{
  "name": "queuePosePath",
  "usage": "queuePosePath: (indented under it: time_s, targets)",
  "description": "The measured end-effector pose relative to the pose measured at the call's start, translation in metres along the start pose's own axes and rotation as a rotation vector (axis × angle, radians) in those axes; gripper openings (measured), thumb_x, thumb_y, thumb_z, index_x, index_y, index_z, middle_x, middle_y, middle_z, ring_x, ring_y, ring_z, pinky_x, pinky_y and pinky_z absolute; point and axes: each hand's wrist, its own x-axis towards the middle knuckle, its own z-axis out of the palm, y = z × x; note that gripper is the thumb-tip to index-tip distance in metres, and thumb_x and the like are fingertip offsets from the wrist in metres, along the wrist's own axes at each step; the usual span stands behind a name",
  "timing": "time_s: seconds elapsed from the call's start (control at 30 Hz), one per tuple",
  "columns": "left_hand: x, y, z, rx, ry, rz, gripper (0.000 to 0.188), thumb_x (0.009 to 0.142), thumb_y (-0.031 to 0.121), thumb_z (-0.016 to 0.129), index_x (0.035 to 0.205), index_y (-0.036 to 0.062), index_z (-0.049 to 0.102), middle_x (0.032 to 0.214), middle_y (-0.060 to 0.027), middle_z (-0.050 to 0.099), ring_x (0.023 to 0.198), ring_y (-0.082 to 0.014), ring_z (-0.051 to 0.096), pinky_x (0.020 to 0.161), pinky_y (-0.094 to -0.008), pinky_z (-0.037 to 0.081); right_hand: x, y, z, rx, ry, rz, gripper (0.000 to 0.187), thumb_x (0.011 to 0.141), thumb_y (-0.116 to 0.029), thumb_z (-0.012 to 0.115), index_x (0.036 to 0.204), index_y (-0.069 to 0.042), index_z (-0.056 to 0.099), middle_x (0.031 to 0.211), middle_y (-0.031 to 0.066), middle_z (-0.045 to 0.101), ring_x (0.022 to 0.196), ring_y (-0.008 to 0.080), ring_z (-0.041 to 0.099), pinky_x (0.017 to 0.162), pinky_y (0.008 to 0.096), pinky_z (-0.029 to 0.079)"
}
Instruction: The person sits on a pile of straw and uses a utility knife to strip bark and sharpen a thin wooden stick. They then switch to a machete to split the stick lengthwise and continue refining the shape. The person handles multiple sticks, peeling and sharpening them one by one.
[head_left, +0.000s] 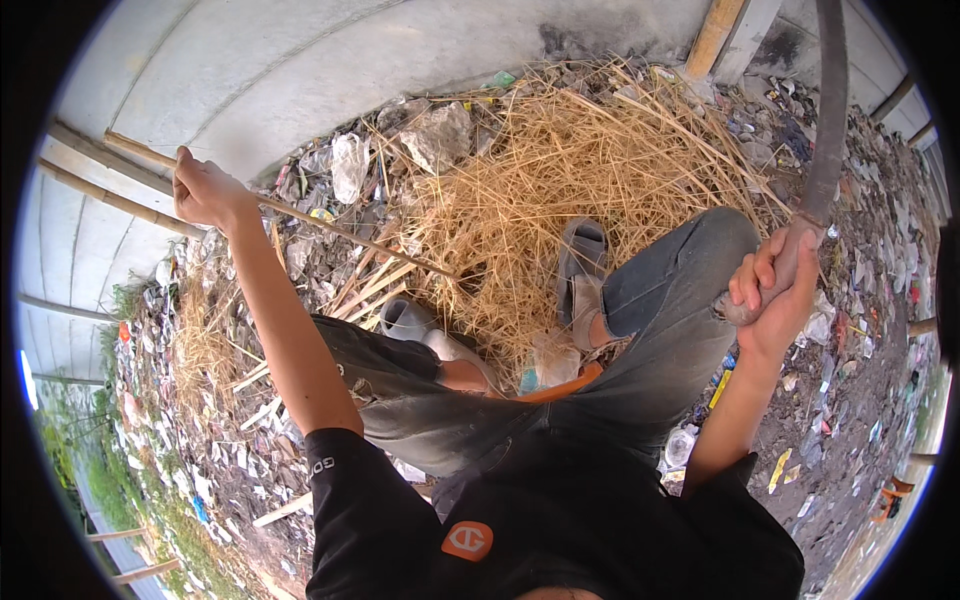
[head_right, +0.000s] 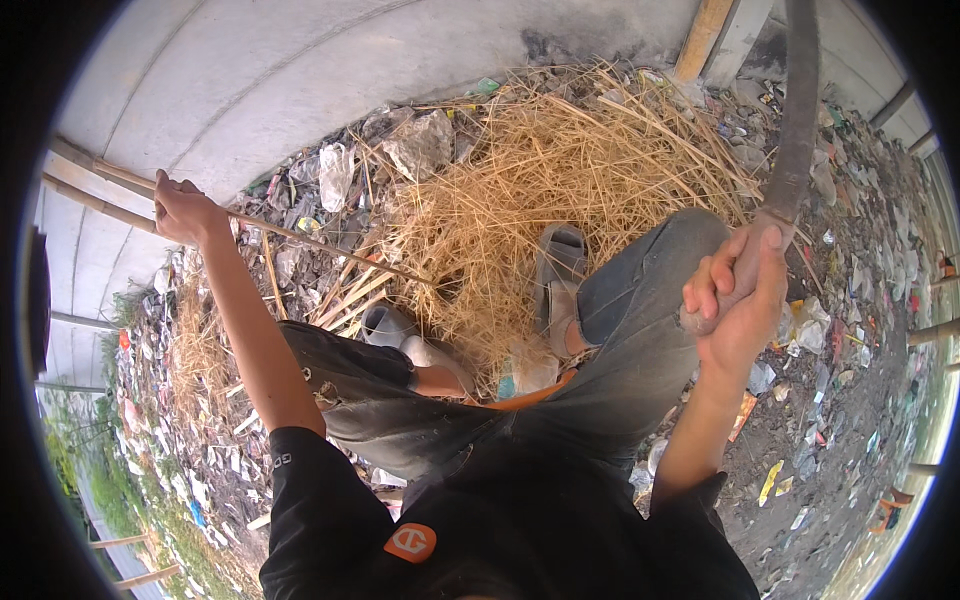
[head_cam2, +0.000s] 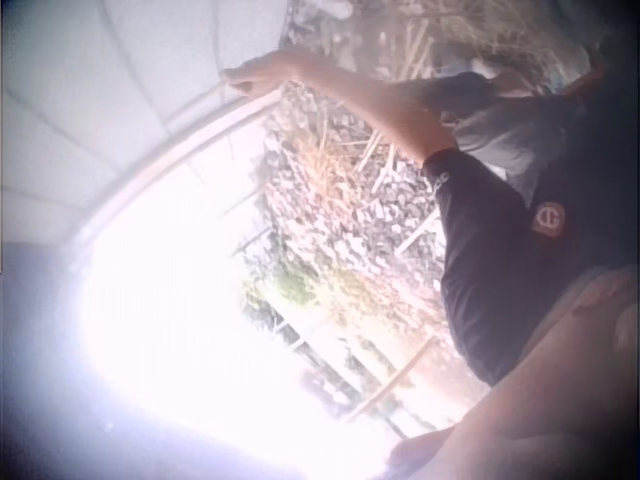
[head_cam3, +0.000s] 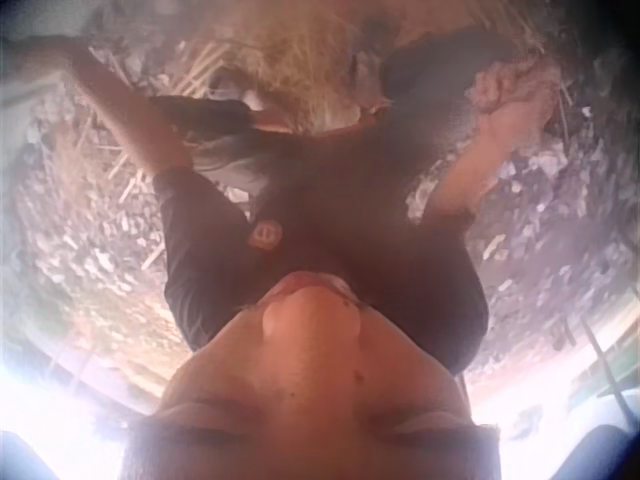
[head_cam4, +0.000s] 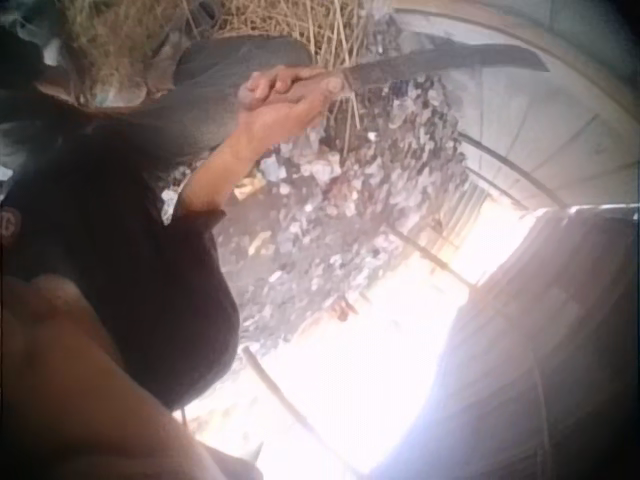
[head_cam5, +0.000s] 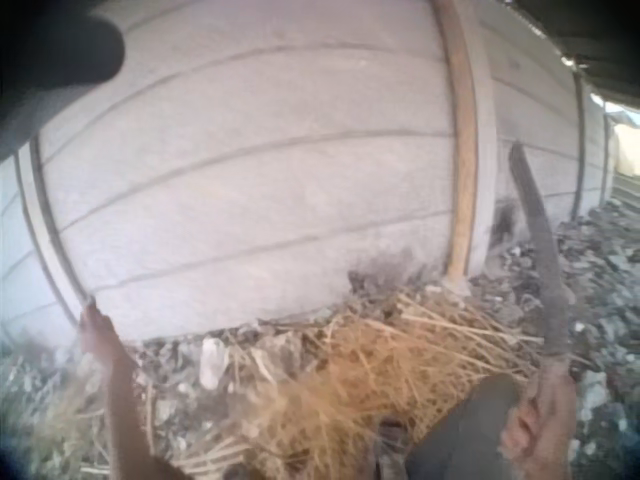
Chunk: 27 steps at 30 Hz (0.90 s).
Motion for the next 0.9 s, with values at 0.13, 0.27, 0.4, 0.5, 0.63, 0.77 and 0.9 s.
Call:
queuePosePath:
  time_s: [0.13, 0.27, 0.4, 0.5, 0.63, 0.77, 0.9]
  targets:
    - [-0.001, 0.007, -0.015, -0.086, 0.012, -0.035, 0.048, 0.095, 0.021, 0.066, 0.059, 0.0148, 0.035, 0.054, 0.0047, 0.031, 0.048, -0.0071, 0.024, 0.048, -0.0307, 0.016, 0.017, 0.009, -0.061, -0.294, 0.341, -0.099, 0.039, 0.101, -0.04, 0.062, 0.08, -0.009, 0.05, 0.061, 0.0, 0.044, 0.041, 0.0108, 0.041, 0.041, 0.0283, 0.036]
    - [-0.012, 0.028, -0.03, -0.125, -0.12, -0.05, 0.037, 0.095, 0.022, 0.061, 0.065, 0.0127, 0.042, 0.055, 0.0017, 0.031, 0.048, -0.0122, 0.03, 0.05, -0.0306, 0.027, 0.003, 0.051, -0.169, -0.745, 0.338, 0.15, 0.029, 0.097, -0.03, 0.068, 0.083, -0.005, 0.06, 0.062, 0.0003, 0.049, 0.042, 0.0106, 0.047, 0.039, 0.0271, 0.037]
    - [0.035, 0.067, -0.059, -0.264, -0.252, -0.059, 0.039, 0.093, 0.027, 0.058, 0.063, 0.0143, 0.036, 0.053, 0.0004, 0.028, 0.048, -0.013, 0.024, 0.049, -0.0293, 0.022, -0.021, 0.124, -0.295, -1.431, 0.129, 0.194, 0.03, 0.088, -0.031, 0.073, 0.092, -0.002, 0.067, 0.063, 0.006, 0.06, 0.055, 0.0269, 0.061, 0.053, 0.0419, 0.049]
    - [0.091, 0.106, -0.086, -0.344, -0.167, -0.065, 0.036, 0.087, 0.029, 0.057, 0.063, 0.0146, 0.034, 0.053, -0.0005, 0.026, 0.047, -0.0146, 0.022, 0.047, -0.0298, 0.018, -0.047, 0.171, -0.335, -1.781, 0.125, 0.276, 0.038, 0.085, -0.032, 0.075, 0.105, -0.002, 0.065, 0.079, 0.0152, 0.067, 0.074, 0.039, 0.067, 0.071, 0.0518, 0.054]
    - [0.133, 0.141, -0.111, -0.382, 0.095, 0.025, 0.036, 0.081, 0.034, 0.057, 0.063, 0.015, 0.032, 0.052, -0.0005, 0.026, 0.046, -0.016, 0.024, 0.049, -0.0316, 0.021, -0.062, 0.207, -0.32, -2.074, 0.26, 0.423, 0.052, 0.083, -0.031, 0.075, 0.122, -0.001, 0.058, 0.12, 0.0283, 0.062, 0.116, 0.0469, 0.061, 0.095, 0.0563, 0.05]
    - [0.12, 0.091, -0.125, -0.239, 0.354, 0.041, 0.035, 0.096, 0.038, 0.042, 0.073, 0.0129, 0.04, 0.059, -0.0018, 0.04, 0.051, -0.0182, 0.039, 0.054, -0.0316, 0.039, -0.045, 0.261, -0.326, -1.749, 0.036, 0.394, 0.043, 0.08, -0.026, 0.076, 0.116, -0.004, 0.064, 0.124, 0.0269, 0.059, 0.118, 0.0456, 0.057, 0.099, 0.0551, 0.048]
    - [0.002, 0.02, -0.131, 0.273, 0.044, -0.192, 0.045, 0.11, 0.032, 0.027, 0.103, 0.0025, 0.06, 0.093, -0.0115, 0.07, 0.092, -0.03, 0.073, 0.078, -0.0378, 0.058, -0.04, 0.299, -0.302, -1.71, -0.112, 0.366, 0.033, 0.081, -0.026, 0.074, 0.107, -0.006, 0.067, 0.114, 0.0264, 0.063, 0.112, 0.046, 0.06, 0.095, 0.053, 0.05]
